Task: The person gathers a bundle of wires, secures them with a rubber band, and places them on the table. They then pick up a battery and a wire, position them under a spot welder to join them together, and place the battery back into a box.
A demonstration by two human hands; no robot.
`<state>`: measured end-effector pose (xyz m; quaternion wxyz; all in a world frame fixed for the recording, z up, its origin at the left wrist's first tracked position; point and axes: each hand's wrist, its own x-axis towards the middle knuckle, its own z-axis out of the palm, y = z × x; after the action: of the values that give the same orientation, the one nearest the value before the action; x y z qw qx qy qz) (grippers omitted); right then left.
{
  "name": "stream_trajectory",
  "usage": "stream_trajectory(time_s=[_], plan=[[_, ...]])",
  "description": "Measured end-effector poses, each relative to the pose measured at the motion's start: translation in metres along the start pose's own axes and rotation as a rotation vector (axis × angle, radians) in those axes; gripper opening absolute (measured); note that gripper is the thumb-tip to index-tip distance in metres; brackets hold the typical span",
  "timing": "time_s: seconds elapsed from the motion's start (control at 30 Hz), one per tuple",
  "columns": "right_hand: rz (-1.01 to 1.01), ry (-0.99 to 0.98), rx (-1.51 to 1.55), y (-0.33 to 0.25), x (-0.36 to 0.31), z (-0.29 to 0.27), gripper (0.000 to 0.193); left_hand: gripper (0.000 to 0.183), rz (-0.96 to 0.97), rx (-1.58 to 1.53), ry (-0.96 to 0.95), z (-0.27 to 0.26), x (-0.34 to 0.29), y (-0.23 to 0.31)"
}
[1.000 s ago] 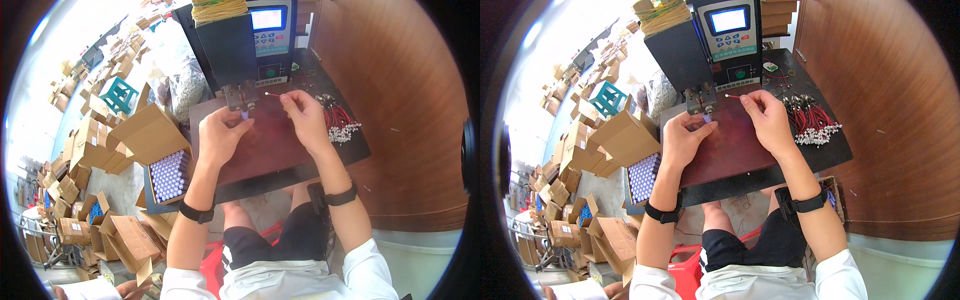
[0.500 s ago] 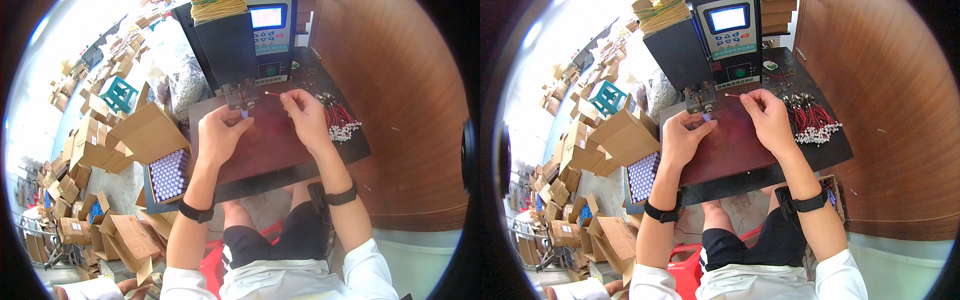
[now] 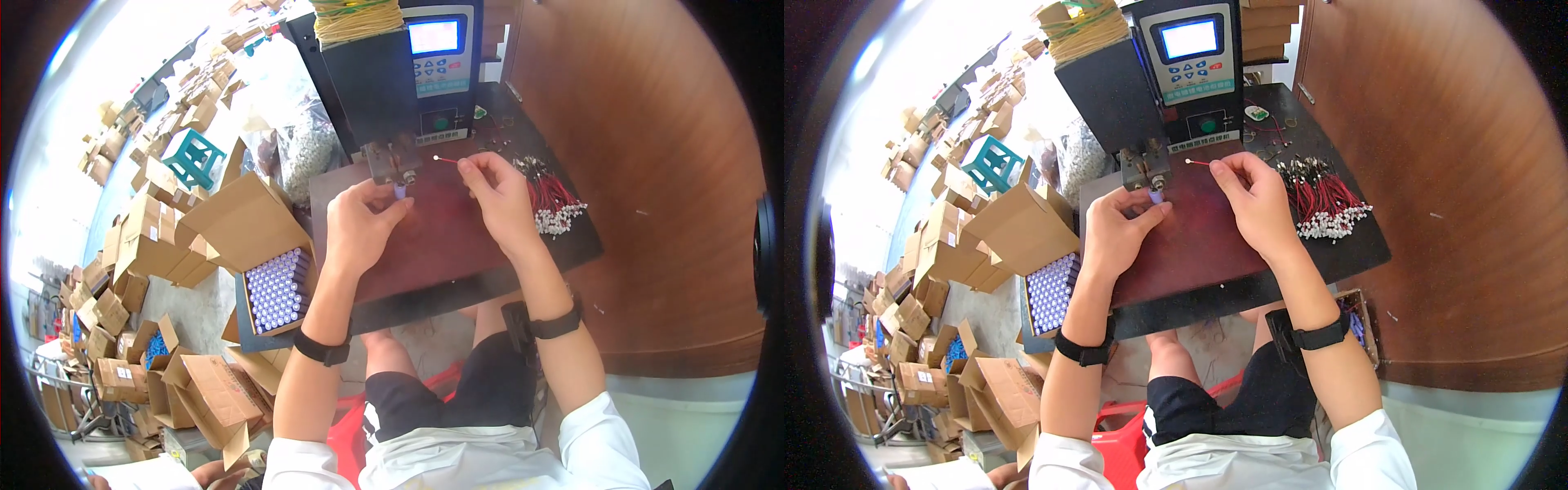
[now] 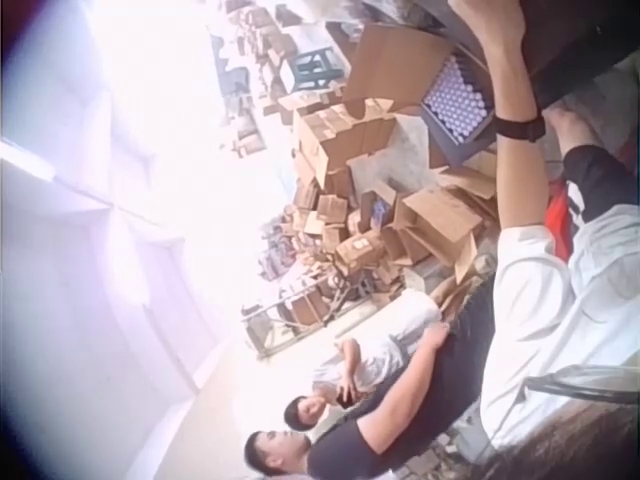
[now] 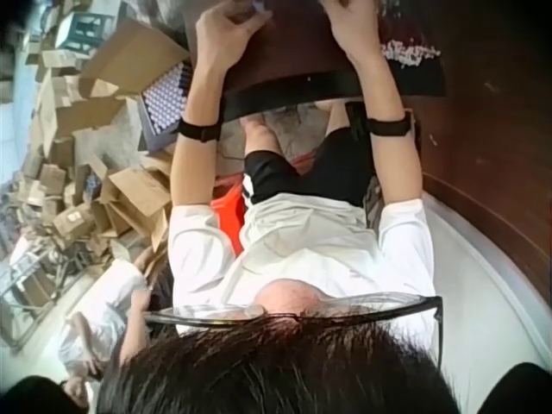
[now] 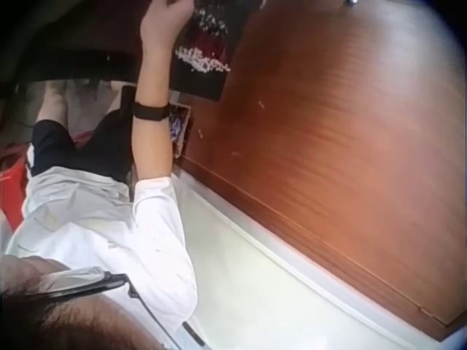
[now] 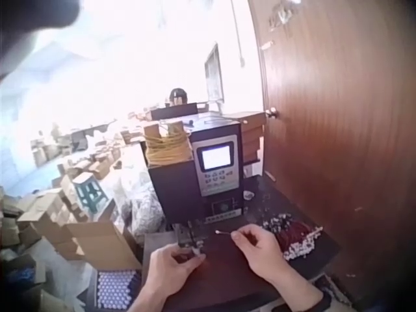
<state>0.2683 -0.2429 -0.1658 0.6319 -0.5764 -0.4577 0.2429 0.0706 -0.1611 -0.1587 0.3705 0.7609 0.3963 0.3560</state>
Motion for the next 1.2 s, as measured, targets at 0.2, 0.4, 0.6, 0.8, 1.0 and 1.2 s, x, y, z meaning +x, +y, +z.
stream_trajectory(time_s=[0.2,0.4,0.6,0.8,1.0,1.2], plan=[[-0.015,0.012,0.131,-0.002,-0.001,0.000,0.020,0.030,0.082,0.061,0.011,0.001,-0.002,-0.004],[-0.032,-0.001,0.149,-0.004,-0.003,-0.001,0.016,0.031,0.028,-0.057,-0.023,0.000,-0.003,-0.002],[0.003,0.071,0.262,-0.007,-0.006,-0.006,0.013,0.027,0.047,-0.052,-0.046,0.000,-0.004,0.001],[-0.042,0.080,0.316,-0.008,-0.007,-0.005,0.012,0.026,0.047,-0.088,-0.035,0.001,-0.004,-0.003],[-0.073,0.014,0.240,-0.003,-0.006,-0.006,0.011,0.023,-0.024,-0.103,-0.009,0.000,-0.004,-0.002],[-0.094,-0.091,0.032,-0.002,-0.005,-0.004,0.014,0.016,0.026,-0.083,0.046,-0.002,-0.002,-0.009]])
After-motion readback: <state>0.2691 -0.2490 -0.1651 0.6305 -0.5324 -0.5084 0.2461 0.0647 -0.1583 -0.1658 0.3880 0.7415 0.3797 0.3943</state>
